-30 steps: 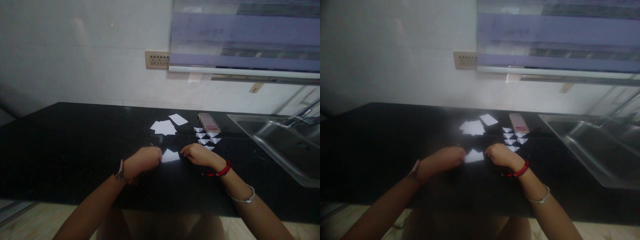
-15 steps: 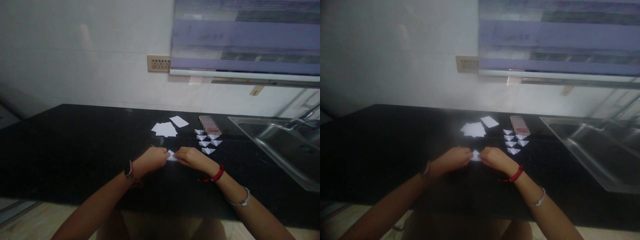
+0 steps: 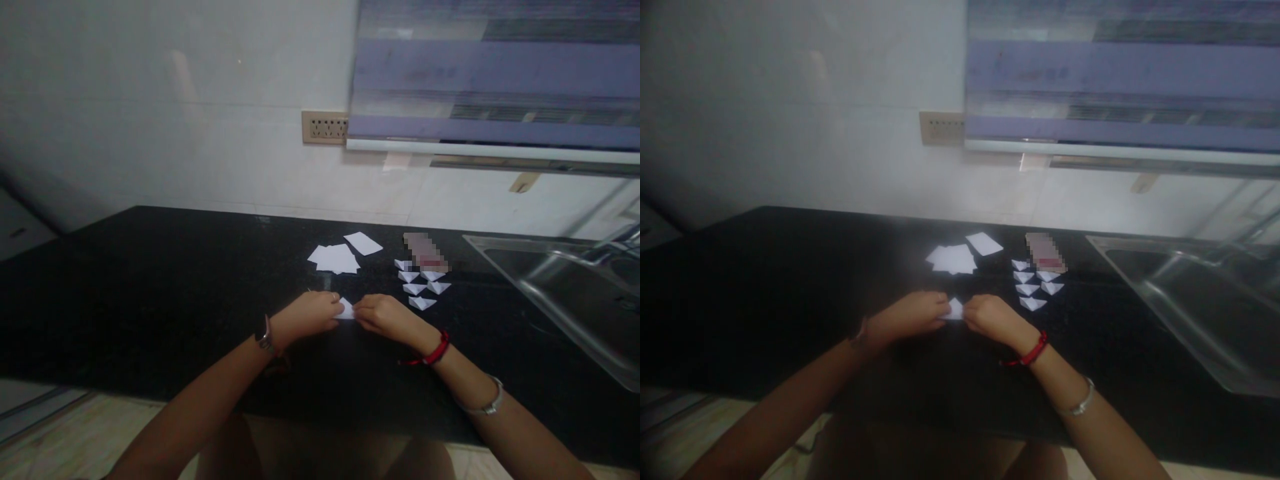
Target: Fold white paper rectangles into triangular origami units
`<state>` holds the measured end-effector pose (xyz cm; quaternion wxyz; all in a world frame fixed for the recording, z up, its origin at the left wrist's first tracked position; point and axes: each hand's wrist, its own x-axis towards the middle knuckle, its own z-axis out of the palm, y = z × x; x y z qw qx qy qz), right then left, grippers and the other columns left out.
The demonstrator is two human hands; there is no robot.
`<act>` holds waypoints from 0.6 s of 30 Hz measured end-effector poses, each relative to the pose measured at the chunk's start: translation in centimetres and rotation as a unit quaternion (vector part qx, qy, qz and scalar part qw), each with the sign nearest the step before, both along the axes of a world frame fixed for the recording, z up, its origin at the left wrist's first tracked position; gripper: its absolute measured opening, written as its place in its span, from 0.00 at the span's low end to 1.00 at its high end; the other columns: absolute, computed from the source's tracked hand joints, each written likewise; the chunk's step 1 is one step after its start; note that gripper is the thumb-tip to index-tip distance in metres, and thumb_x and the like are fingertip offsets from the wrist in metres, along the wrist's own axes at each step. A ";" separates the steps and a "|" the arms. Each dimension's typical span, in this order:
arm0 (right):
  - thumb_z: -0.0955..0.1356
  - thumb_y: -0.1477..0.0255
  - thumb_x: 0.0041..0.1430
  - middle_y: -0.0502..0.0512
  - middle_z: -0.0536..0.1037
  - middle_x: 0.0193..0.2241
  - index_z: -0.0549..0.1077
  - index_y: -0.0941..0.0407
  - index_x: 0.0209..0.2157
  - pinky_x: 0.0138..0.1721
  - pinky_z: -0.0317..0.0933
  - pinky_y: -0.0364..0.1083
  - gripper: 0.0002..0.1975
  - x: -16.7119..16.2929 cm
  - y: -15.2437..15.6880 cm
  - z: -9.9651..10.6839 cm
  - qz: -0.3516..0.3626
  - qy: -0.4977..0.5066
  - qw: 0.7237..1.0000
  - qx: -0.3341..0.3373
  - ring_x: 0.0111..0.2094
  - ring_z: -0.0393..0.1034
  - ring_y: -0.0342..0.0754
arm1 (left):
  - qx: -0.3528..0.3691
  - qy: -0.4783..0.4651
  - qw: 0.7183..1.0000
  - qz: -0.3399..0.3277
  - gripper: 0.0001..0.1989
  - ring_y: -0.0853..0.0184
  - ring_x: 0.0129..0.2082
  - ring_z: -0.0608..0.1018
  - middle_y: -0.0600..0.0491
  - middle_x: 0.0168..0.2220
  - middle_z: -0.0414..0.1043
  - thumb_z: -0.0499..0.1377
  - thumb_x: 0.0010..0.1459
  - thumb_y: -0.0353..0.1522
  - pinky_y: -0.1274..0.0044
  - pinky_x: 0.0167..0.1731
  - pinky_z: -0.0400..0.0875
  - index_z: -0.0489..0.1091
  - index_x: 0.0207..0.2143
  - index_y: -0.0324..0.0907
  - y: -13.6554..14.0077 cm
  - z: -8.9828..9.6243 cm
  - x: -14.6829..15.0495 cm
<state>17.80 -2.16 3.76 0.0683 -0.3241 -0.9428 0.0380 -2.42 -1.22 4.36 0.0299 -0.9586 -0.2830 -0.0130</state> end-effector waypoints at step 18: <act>0.60 0.73 0.56 0.54 0.73 0.29 0.70 0.59 0.33 0.32 0.58 0.41 0.09 0.1 0.5 -1.0 -0.110 0.164 0.977 -0.082 0.30 0.66 0.43 | -0.191 -0.197 0.958 0.085 0.08 0.71 0.30 0.71 0.54 0.30 0.70 0.49 0.54 0.28 0.81 0.30 0.62 0.68 0.31 0.39 1.7 -1.3 -0.2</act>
